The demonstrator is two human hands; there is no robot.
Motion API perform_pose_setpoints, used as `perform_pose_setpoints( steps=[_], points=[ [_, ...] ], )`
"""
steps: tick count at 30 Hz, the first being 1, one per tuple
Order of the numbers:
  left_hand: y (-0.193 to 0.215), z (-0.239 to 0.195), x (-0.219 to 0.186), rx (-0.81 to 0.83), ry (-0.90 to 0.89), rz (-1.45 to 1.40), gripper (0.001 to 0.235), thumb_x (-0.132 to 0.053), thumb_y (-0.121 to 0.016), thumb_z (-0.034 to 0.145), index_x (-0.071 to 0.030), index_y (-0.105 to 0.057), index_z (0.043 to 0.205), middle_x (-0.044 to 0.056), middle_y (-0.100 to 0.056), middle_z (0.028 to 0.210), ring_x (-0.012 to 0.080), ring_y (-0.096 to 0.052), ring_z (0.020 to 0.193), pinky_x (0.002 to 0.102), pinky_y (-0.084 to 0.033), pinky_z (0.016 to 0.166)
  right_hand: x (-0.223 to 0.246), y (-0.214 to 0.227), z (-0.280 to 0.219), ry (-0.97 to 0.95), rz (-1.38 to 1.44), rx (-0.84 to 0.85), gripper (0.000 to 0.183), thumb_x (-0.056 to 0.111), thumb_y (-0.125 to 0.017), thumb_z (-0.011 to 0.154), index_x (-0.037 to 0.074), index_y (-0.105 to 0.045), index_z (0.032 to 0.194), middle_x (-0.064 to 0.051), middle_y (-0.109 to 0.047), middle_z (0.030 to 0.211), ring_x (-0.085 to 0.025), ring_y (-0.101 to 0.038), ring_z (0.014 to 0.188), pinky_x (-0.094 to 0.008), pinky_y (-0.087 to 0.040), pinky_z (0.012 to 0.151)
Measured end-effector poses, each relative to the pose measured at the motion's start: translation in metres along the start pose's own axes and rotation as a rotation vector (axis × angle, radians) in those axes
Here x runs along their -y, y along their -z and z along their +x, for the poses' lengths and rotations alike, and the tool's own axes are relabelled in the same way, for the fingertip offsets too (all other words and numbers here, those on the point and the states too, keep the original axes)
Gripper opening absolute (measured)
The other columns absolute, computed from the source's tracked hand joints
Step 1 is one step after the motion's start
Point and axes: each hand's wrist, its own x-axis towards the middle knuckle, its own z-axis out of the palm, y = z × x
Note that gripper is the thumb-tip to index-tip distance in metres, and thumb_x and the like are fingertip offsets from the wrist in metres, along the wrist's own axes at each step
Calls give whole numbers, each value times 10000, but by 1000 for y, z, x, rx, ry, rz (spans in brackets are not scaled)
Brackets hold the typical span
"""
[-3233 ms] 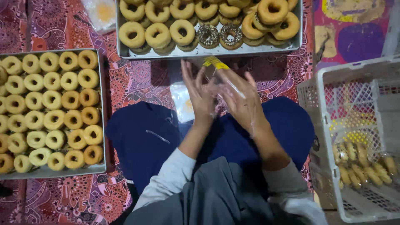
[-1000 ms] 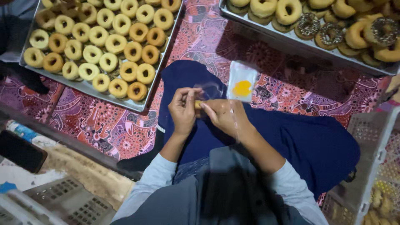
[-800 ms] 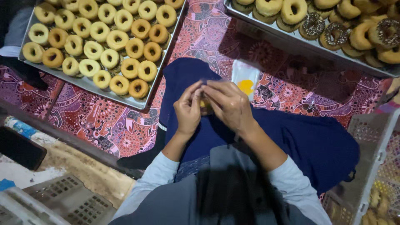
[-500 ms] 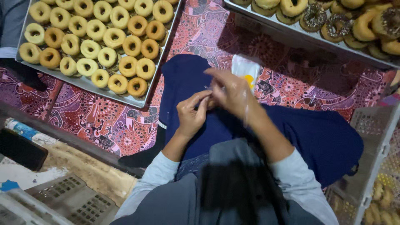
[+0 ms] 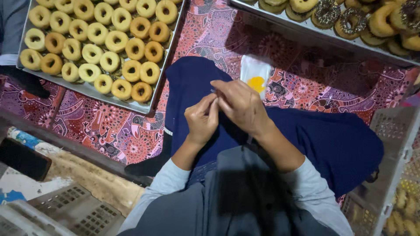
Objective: The person sits on the floor and repeatedly picks donuts from metal trays, places them into small clear plastic bags, and sets the sealed bags into a white plastic crate. The person handles plain and sprinkled donuts one at a time throughout the clip.
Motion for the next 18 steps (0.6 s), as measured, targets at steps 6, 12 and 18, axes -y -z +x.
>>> perform_pose_setpoints(
  steps=[6, 12, 18],
  points=[
    [2, 4, -12, -168, 125, -314, 140, 3, -620, 1027, 24, -728, 1112, 157, -773, 1070, 224, -775, 993, 294, -622, 913, -51, 24, -2, -604, 40, -10, 252, 66, -654, 957, 41, -692, 1206, -173, -755, 1056, -225, -755, 930, -355, -601, 836],
    [-3, -9, -7, -143, -97, -111, 186, -97, -674, 1035, 54, -696, 1143, 227, -696, 1232, 335, -637, 1229, 411, -475, 1109, -37, -59, -90, -624, 993, 121, 645, 157, -734, 917, 34, -423, 1468, -111, -543, 1420, -182, -546, 1324, -343, -488, 1080],
    [24, 3, 50, -178, 441, -251, 369, -217, -480, 1091, 75, -700, 1144, 207, -712, 1143, 265, -662, 1049, 358, -501, 915, -54, -87, -58, -723, 1001, 200, 366, 159, -620, 993, 17, -624, 1330, -57, -687, 1227, -137, -622, 1154, -297, -490, 1023]
  ],
)
